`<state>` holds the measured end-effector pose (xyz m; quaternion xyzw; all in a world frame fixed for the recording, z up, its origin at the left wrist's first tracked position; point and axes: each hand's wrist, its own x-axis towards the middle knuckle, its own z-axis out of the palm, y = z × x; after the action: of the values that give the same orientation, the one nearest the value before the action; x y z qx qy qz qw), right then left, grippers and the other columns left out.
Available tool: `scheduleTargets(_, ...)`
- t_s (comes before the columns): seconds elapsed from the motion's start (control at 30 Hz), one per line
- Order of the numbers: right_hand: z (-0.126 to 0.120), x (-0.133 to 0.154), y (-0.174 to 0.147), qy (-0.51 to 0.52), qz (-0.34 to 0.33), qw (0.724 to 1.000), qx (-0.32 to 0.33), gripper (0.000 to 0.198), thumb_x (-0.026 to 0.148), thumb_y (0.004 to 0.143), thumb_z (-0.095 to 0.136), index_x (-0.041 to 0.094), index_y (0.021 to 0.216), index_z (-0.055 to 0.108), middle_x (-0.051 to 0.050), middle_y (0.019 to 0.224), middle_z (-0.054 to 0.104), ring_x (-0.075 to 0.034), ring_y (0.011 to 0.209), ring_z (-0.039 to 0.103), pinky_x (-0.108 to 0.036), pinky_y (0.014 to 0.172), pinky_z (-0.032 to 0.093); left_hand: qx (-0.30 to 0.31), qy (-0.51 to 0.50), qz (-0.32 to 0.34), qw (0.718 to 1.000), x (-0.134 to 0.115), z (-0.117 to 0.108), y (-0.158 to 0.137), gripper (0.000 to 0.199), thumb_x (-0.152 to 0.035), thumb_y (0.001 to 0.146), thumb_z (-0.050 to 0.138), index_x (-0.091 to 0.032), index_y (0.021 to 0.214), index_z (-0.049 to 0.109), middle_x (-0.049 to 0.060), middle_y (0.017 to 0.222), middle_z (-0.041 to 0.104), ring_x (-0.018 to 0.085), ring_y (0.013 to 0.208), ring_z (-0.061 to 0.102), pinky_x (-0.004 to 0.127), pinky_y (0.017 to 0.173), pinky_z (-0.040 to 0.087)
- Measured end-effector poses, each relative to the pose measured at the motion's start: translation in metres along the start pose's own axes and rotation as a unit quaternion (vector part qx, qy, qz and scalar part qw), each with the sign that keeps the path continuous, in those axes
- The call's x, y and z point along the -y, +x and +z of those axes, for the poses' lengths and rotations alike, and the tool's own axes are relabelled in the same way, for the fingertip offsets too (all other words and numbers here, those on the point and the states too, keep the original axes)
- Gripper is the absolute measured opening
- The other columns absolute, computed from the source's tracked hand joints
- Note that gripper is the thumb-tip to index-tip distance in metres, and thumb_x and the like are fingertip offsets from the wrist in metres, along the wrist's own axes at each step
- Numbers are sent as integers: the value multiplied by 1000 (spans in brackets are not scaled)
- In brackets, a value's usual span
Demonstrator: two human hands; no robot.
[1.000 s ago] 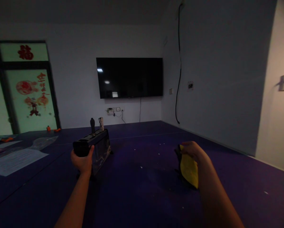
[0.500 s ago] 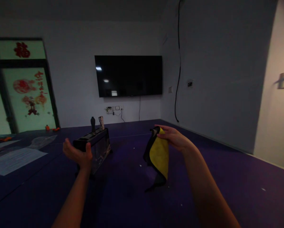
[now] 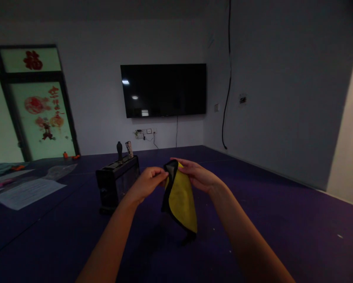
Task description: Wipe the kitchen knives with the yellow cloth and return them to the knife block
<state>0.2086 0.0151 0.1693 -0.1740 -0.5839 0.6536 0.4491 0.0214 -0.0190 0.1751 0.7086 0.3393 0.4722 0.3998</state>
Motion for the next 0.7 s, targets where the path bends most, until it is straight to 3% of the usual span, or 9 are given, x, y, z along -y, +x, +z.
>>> scheduleTargets(0.17,2,-12,6,-35,34,998,-42,38,6,71,62,17,107,60,-2,85,67,-11,72,63,-21,67,49,-52,-87,-17,995,-12,5,-7,24,-40,70,60,-17,72,53,1,69,60,15,65,58,27,60,48)
scheduleTargets(0.27,5,-23,12,-80,41,994,-69,33,5,69,59,16,99,63,-2,79,66,-10,66,61,-22,64,49,-100,-8,2,995,-2,10,-2,32,-38,60,72,-18,73,50,-3,68,54,12,61,53,22,54,42)
scheduleTargets(0.37,6,-30,17,-112,23,988,-104,31,6,68,57,16,97,64,-1,75,65,-10,64,59,-21,62,47,-172,83,44,981,13,13,4,28,-22,55,74,-17,72,52,-4,69,52,10,62,51,21,58,40)
scheduleTargets(0.57,10,-27,19,-193,-40,964,-181,15,19,71,65,14,85,65,1,68,61,-9,57,51,-19,49,36,-244,79,70,964,20,6,10,20,-17,63,65,-18,79,54,-1,78,56,14,75,56,25,70,44)
scheduleTargets(0.7,22,-22,13,-297,-67,945,-121,25,38,70,68,14,76,66,1,66,59,-12,61,51,-21,52,36,-280,63,85,954,17,3,10,21,-18,63,65,-18,81,53,0,80,56,15,77,57,26,71,45)
